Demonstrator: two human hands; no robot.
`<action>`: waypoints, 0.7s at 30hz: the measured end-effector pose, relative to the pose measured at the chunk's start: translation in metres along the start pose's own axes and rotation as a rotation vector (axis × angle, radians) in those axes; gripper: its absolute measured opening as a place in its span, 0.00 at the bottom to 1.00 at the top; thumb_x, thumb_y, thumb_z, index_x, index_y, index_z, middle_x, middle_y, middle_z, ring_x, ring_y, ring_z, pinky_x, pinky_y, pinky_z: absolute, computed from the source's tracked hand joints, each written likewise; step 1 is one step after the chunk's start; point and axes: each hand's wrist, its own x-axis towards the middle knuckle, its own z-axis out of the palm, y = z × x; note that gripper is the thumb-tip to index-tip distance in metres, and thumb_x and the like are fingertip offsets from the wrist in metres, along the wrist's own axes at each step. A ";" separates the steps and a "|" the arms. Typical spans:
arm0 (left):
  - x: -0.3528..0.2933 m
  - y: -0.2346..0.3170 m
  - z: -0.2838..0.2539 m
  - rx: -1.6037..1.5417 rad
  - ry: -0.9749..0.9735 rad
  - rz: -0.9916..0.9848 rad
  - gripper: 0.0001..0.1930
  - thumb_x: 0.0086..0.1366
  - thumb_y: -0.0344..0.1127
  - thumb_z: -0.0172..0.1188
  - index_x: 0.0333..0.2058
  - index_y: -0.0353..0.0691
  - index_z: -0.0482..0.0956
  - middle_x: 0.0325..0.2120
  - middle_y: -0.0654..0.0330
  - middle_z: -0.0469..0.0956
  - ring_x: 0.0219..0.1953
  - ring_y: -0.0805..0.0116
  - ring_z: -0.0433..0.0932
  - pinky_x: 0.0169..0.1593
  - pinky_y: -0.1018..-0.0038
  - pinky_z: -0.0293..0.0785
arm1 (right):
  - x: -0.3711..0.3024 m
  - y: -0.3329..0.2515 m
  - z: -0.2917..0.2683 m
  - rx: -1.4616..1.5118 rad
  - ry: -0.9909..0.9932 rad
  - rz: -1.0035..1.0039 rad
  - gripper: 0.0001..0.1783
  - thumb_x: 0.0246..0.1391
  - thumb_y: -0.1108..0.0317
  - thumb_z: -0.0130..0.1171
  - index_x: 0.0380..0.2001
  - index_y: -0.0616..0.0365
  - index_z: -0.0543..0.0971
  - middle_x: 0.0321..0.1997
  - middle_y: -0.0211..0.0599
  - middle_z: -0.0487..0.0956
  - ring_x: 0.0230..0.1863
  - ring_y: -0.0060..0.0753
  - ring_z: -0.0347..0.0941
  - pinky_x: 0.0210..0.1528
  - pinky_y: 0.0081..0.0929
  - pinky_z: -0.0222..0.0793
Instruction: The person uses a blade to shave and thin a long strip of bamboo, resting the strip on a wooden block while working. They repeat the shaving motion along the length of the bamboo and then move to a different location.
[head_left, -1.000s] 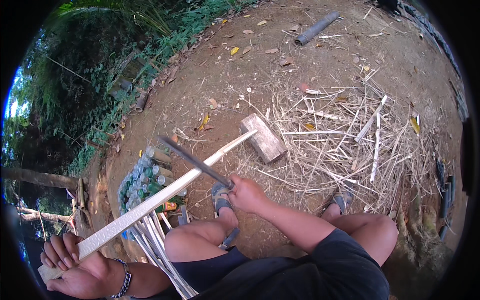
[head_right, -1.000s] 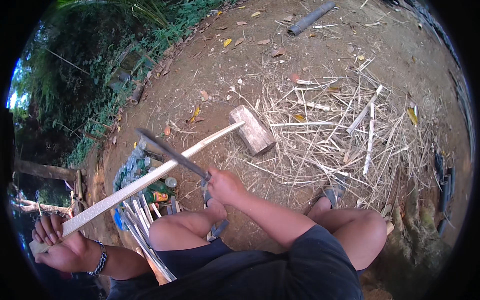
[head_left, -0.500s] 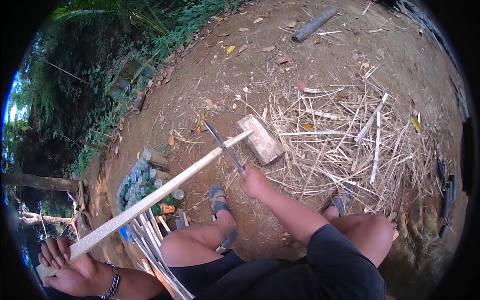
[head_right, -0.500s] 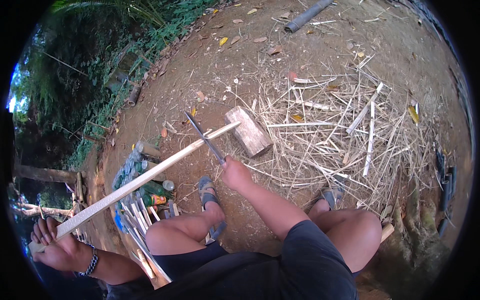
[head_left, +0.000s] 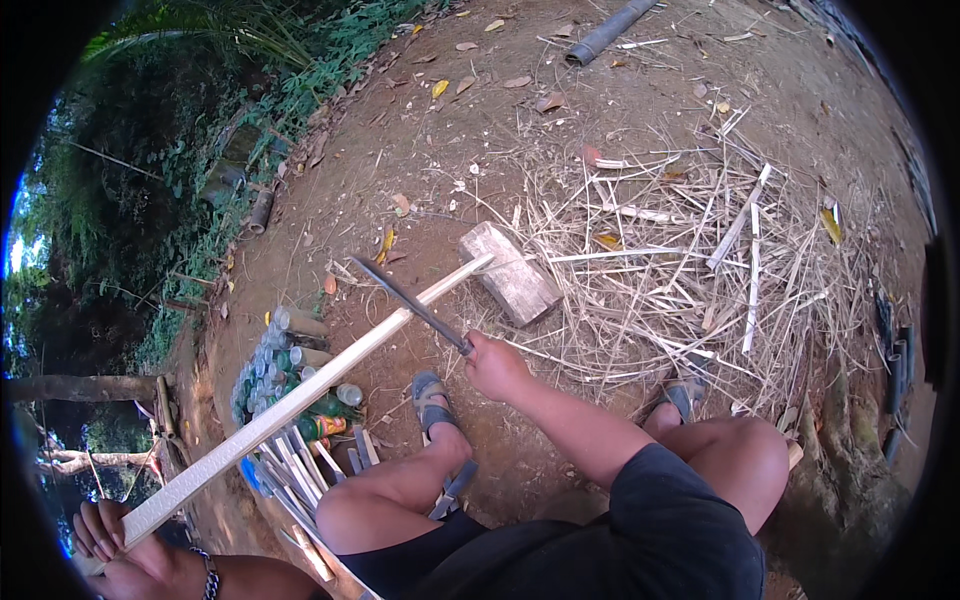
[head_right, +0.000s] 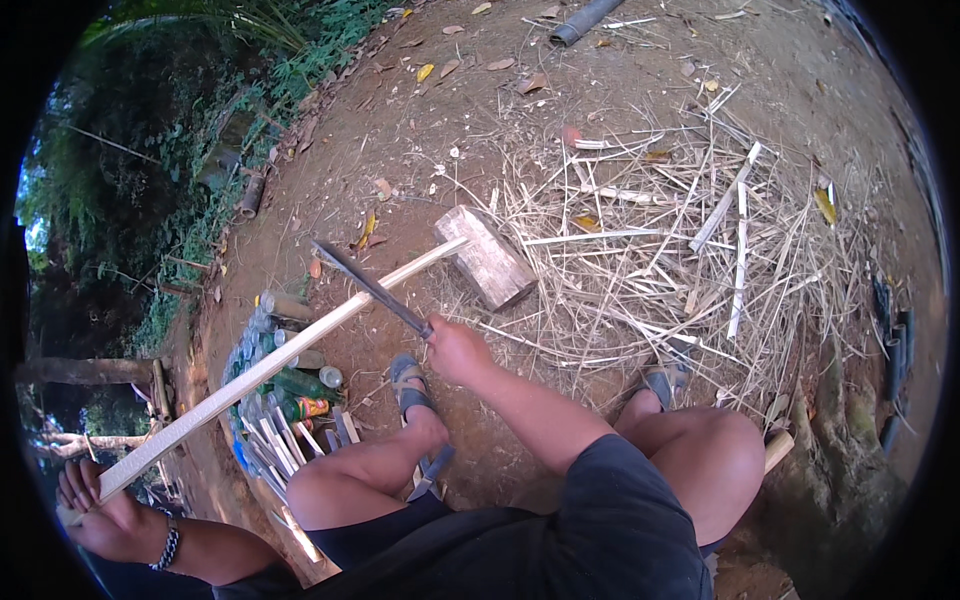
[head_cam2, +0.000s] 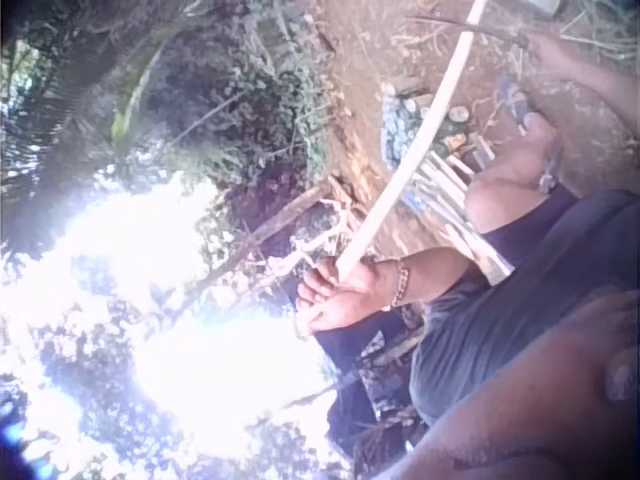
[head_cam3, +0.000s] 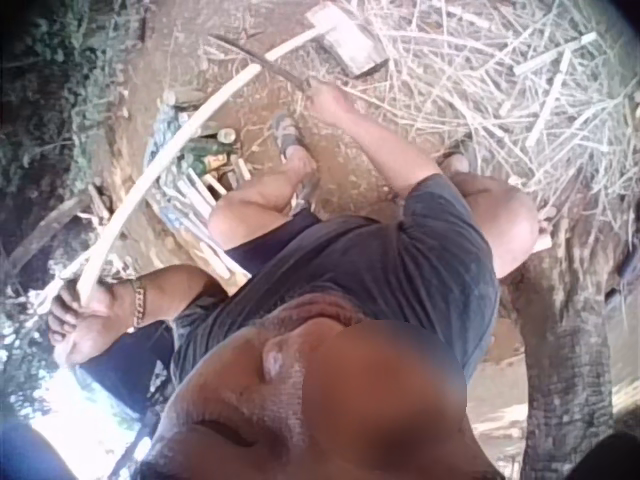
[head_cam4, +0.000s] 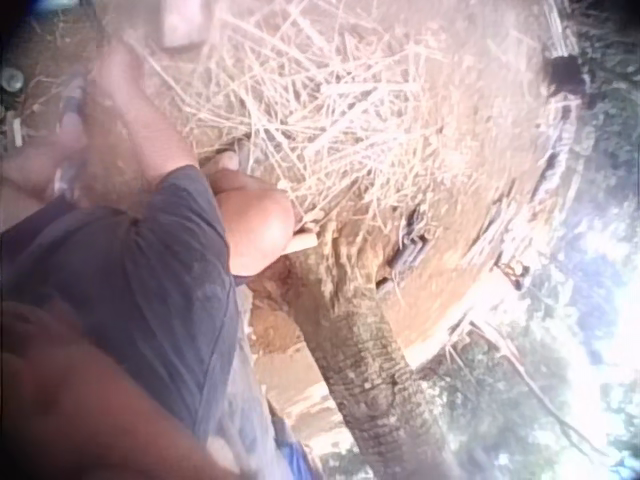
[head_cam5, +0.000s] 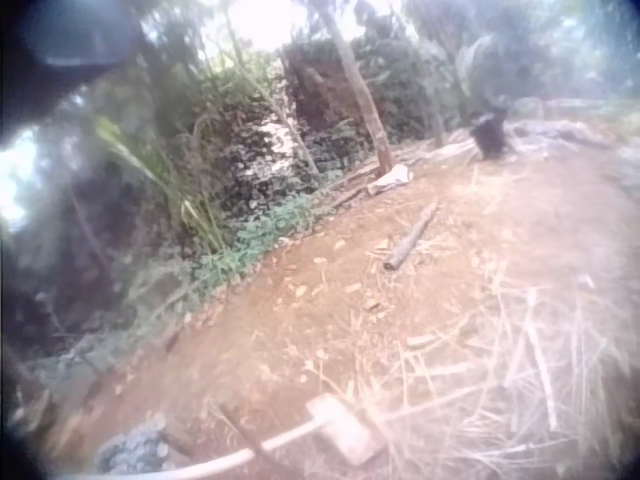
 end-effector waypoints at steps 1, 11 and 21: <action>0.001 -0.003 0.001 0.004 0.015 0.009 0.11 0.61 0.37 0.42 0.22 0.40 0.60 0.16 0.61 0.58 0.19 0.72 0.58 0.24 0.78 0.57 | 0.006 0.012 0.003 0.007 0.031 -0.059 0.15 0.56 0.63 0.52 0.45 0.59 0.72 0.39 0.54 0.79 0.42 0.55 0.77 0.45 0.48 0.71; 0.004 -0.005 -0.014 -0.017 0.048 -0.010 0.15 0.64 0.42 0.42 0.22 0.41 0.60 0.16 0.61 0.59 0.19 0.72 0.60 0.25 0.77 0.58 | 0.029 0.067 0.012 0.032 0.111 0.289 0.17 0.59 0.63 0.49 0.47 0.62 0.72 0.44 0.57 0.78 0.47 0.55 0.75 0.49 0.46 0.70; -0.007 -0.011 0.002 -0.024 0.132 0.035 0.28 0.68 0.61 0.35 0.23 0.40 0.61 0.17 0.62 0.59 0.20 0.72 0.60 0.25 0.77 0.58 | 0.057 0.141 0.044 0.087 0.222 0.381 0.18 0.58 0.63 0.49 0.47 0.63 0.73 0.44 0.59 0.77 0.48 0.56 0.75 0.49 0.46 0.70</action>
